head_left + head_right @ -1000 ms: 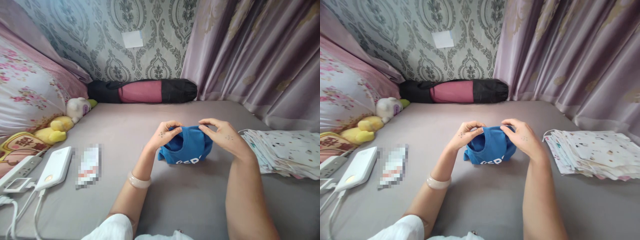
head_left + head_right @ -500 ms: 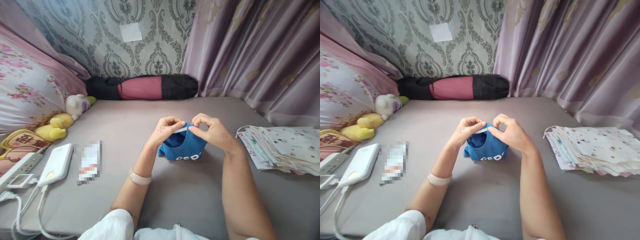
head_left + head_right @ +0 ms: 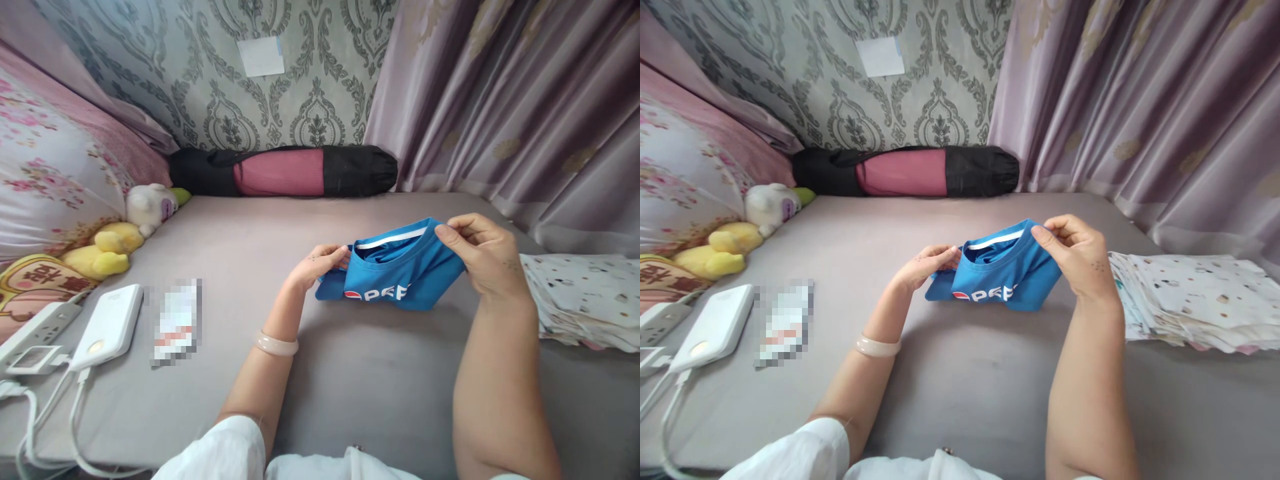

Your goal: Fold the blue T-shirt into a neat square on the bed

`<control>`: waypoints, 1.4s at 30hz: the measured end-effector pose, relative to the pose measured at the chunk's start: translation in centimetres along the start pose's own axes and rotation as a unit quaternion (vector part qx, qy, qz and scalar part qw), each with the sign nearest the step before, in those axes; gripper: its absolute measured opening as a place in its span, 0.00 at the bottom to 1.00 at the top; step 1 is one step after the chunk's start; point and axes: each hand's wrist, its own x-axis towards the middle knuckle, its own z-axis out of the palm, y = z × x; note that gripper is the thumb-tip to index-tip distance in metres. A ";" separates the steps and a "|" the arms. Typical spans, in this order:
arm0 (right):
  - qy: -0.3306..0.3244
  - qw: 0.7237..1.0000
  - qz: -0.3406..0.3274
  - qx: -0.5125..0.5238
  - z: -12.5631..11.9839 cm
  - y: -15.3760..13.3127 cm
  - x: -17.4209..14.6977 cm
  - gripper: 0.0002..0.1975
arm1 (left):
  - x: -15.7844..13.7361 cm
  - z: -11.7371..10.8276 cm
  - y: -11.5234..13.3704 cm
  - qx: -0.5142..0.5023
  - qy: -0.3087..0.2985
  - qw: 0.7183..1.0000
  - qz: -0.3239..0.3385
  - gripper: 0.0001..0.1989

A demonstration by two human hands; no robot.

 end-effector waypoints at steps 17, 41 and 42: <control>0.069 0.989 0.018 0.128 -2.3 0.8 0.0 0.23 | 0.2 2.1 -0.7 0.134 -0.055 0.988 0.048 0.19; 0.061 0.992 0.061 0.095 -2.7 0.4 -0.1 0.15 | -2.2 0.7 3.6 -0.141 0.081 0.983 0.078 0.07; 0.040 0.995 0.054 0.079 -2.4 0.1 -0.2 0.16 | -2.8 0.1 4.1 -0.129 0.096 0.984 0.082 0.06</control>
